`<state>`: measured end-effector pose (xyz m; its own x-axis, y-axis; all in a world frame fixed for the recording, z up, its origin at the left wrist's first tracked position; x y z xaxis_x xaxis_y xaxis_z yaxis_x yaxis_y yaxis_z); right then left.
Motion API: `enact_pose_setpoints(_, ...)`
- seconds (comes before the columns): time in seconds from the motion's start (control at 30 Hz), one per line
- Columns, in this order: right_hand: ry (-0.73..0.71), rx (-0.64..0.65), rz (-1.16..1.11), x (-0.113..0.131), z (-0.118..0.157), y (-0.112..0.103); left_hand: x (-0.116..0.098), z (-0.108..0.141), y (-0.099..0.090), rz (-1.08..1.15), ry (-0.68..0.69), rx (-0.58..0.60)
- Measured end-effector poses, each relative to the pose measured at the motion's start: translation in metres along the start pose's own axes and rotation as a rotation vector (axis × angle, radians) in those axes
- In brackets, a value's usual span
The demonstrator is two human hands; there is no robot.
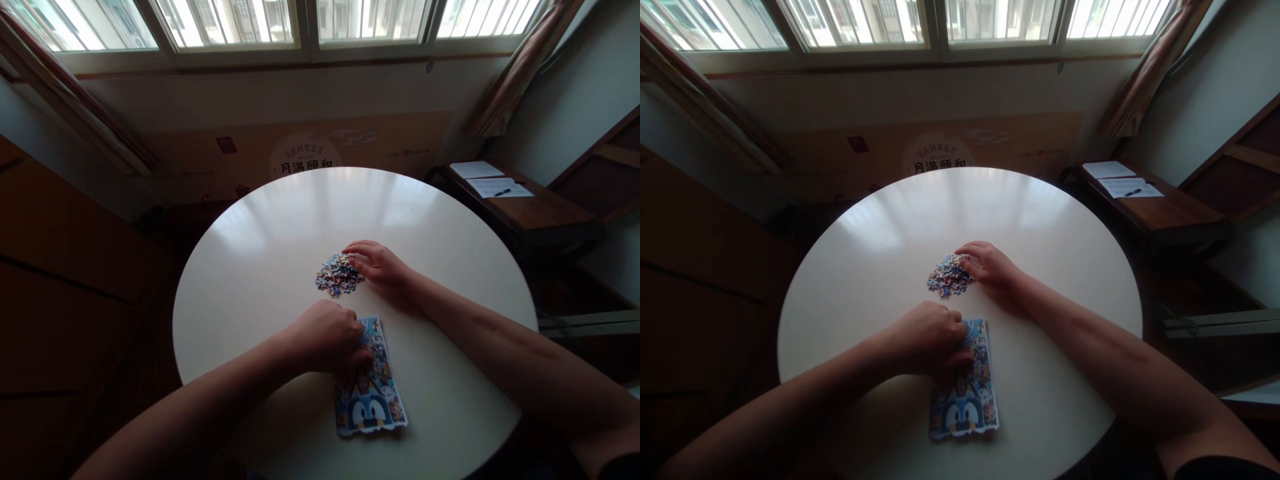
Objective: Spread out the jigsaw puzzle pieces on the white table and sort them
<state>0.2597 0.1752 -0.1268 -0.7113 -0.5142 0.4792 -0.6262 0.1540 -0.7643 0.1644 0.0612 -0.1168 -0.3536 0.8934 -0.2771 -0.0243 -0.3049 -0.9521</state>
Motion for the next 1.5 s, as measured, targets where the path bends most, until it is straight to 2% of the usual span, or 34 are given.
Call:
enact_pose_setpoints(0.23,-0.003,-0.017,-0.001,0.002,0.001,-0.003,-0.021,0.002,0.006,0.027,0.013,0.064)
enact_pose_setpoints(0.67,0.009,0.016,-0.02,0.002,0.004,0.0,-0.02,0.009,0.009,0.083,-0.093,0.143)
enact_pose_setpoints(0.73,0.028,0.022,-0.023,0.001,0.004,0.002,-0.013,0.012,-0.002,0.111,-0.106,0.074)
enact_pose_setpoints(0.8,0.044,0.024,-0.034,-0.001,0.005,0.003,0.002,0.017,-0.02,0.143,-0.122,-0.043)
enact_pose_setpoints(0.87,0.051,0.026,-0.046,-0.003,0.005,0.004,0.027,0.024,-0.042,0.165,-0.176,-0.195)
enact_pose_setpoints(0.97,0.074,0.035,-0.053,-0.005,0.006,0.004,0.079,0.043,-0.072,0.208,-0.354,-0.497)
enact_pose_setpoints(1.03,0.097,0.043,-0.059,-0.006,0.008,0.005,0.109,0.053,-0.079,0.28,-0.438,-0.678)
enact_pose_setpoints(1.1,0.122,0.034,-0.077,-0.006,0.009,0.005,0.129,0.051,-0.071,0.438,-0.423,-0.758)
enact_pose_setpoints(1.13,0.136,0.02,-0.092,-0.007,0.009,0.004,0.134,0.047,-0.065,0.501,-0.401,-0.766)
enact_pose_setpoints(1.2,0.17,-0.034,-0.134,-0.01,0.009,0.001,0.137,0.031,-0.049,0.546,-0.35,-0.709)
enact_pose_setpoints(1.3,0.238,-0.153,-0.235,-0.024,0.008,-0.006,0.132,0.007,-0.033,0.486,-0.305,-0.602)
enact_pose_setpoints(1.4,0.336,-0.266,-0.331,-0.046,0.008,-0.011,0.124,-0.012,-0.026,0.396,-0.271,-0.491)
enact_pose_setpoints(1.5,0.404,-0.315,-0.378,-0.062,0.009,-0.015,0.116,-0.026,-0.022,0.324,-0.217,-0.388)
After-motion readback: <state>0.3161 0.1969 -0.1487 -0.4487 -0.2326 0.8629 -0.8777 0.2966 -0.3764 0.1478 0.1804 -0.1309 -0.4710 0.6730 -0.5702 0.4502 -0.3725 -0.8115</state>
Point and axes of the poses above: each hand's wrist, its own z-axis away from the middle knuckle, its own y-axis out of the palm, x = y × z, the point moved 9 cm from there along -z, towards the middle knuckle, and after that the axes turned 14 degrees about z, right-handed, at the moved point
